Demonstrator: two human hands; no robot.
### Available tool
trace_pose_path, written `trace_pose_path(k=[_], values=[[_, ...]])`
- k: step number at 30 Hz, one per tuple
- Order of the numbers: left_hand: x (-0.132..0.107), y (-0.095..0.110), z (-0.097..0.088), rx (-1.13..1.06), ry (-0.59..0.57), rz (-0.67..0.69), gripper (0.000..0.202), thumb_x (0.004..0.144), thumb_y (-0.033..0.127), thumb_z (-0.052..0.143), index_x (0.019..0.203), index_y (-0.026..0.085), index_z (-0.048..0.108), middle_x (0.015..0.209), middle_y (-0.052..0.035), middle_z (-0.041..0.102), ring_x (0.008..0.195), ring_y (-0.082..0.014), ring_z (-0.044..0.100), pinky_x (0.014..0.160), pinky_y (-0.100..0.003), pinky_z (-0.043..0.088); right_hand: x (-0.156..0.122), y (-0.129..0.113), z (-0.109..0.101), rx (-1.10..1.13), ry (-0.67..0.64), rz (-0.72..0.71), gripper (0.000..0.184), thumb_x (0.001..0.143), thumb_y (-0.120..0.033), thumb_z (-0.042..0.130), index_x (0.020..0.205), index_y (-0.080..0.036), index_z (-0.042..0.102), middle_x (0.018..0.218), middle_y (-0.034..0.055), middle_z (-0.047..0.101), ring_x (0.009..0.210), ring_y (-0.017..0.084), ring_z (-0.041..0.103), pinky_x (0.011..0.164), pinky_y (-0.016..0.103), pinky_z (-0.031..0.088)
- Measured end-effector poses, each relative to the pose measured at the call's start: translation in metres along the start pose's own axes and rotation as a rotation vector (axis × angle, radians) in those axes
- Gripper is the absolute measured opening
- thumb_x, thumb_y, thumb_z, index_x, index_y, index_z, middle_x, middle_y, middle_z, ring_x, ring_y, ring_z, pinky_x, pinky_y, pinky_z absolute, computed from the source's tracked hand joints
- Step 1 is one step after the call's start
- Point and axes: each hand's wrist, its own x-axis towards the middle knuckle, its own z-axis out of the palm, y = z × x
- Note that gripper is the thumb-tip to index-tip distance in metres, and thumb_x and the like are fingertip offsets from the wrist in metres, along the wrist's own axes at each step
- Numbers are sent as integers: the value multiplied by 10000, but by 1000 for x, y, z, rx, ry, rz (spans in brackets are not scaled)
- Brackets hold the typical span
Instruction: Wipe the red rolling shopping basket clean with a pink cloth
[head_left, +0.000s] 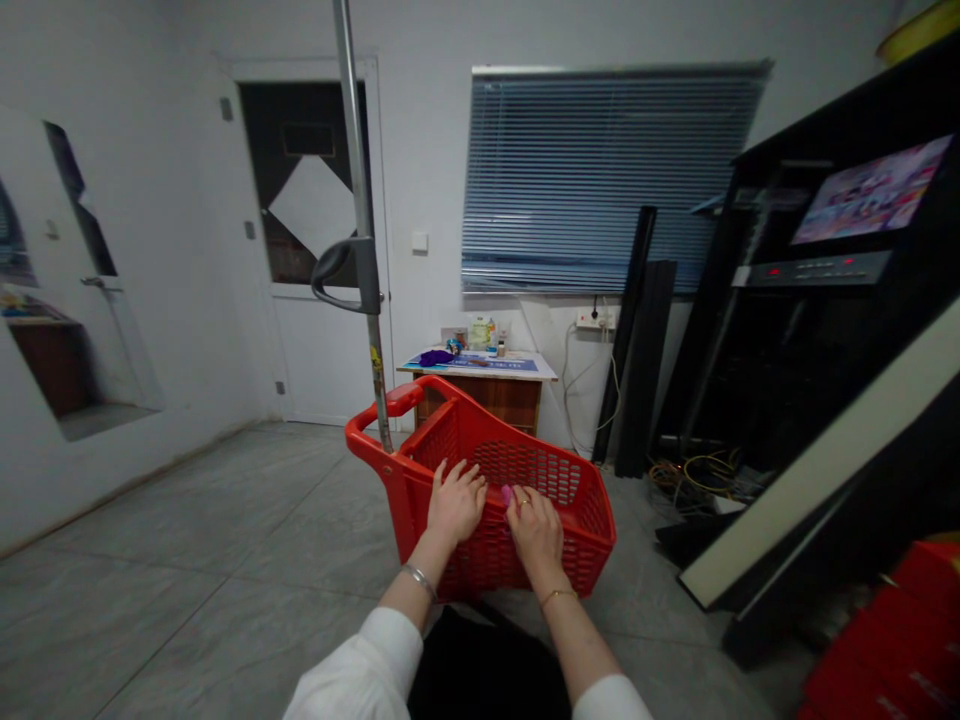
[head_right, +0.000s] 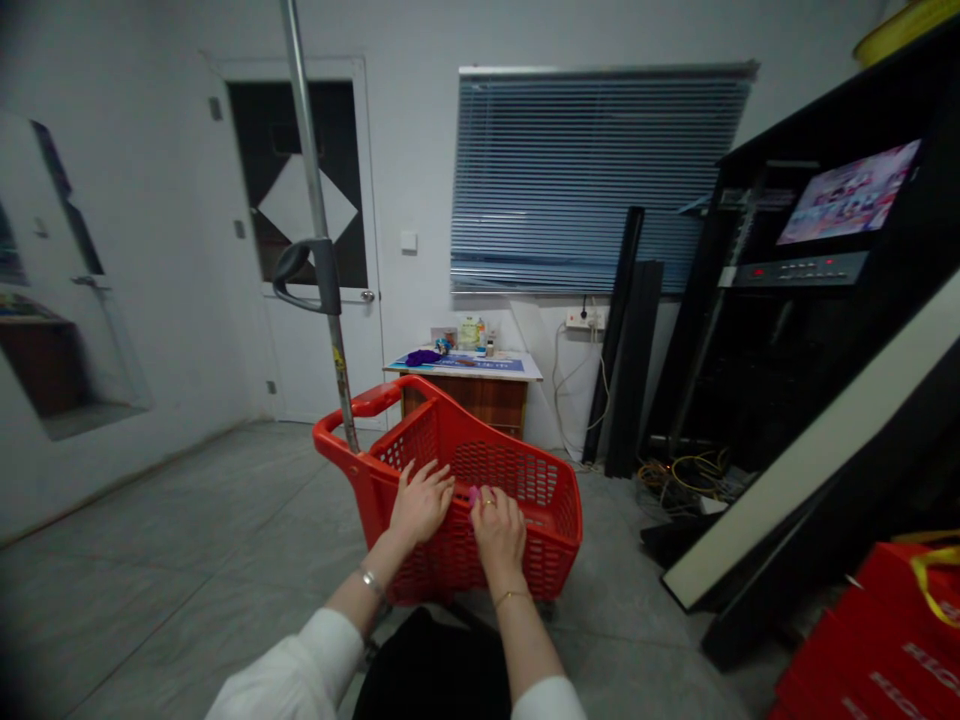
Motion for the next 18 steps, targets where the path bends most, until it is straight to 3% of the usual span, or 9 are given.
trace_pose_path(k=[4, 6, 9, 14, 16, 18], values=[[0, 1, 2, -17, 2, -6, 348, 980, 323, 398, 1087, 320, 729, 1279, 0, 674, 1303, -242, 516, 1179, -555, 217, -13, 56, -13, -45, 27, 76, 365, 1003, -356, 407, 1053, -169, 716, 1007, 95, 706, 838, 159, 586, 806, 275, 404], [1, 4, 5, -30, 4, -19, 351, 980, 320, 395, 1095, 325, 727, 1278, -2, 674, 1308, -243, 511, 1181, -566, 206, -15, 68, -15, -86, 53, 154, 392, 1000, -388, 400, 1029, -165, 721, 992, 100, 705, 819, 168, 581, 794, 286, 405], [1, 8, 8, -42, 12, -29, 346, 976, 316, 401, 1105, 321, 722, 1286, -7, 670, 1317, -244, 503, 1180, -576, 199, -10, 48, -10, -132, 73, 219, 398, 995, -393, 409, 966, -158, 728, 935, 104, 703, 793, 180, 574, 771, 300, 398], [0, 7, 4, -29, 8, -14, 357, 977, 302, 390, 1097, 306, 726, 1290, -11, 668, 1320, -244, 500, 1180, -567, 211, 4, -16, 1, -36, 21, 88, 319, 995, -326, 429, 1013, -186, 715, 955, 88, 702, 841, 181, 581, 774, 288, 391], [-1, 5, 3, -26, 3, -5, 356, 977, 299, 391, 1098, 307, 725, 1287, -6, 669, 1317, -240, 504, 1182, -555, 218, 4, -17, 1, -6, 8, 53, 310, 996, -319, 430, 1029, -191, 711, 956, 80, 703, 839, 173, 581, 782, 281, 392], [-1, 2, 2, -26, 0, 2, 351, 979, 308, 395, 1104, 311, 723, 1291, 1, 667, 1313, -235, 509, 1183, -544, 224, 0, 2, -4, 15, -7, 25, 316, 997, -323, 425, 1036, -196, 711, 953, 69, 705, 825, 162, 582, 793, 274, 392]])
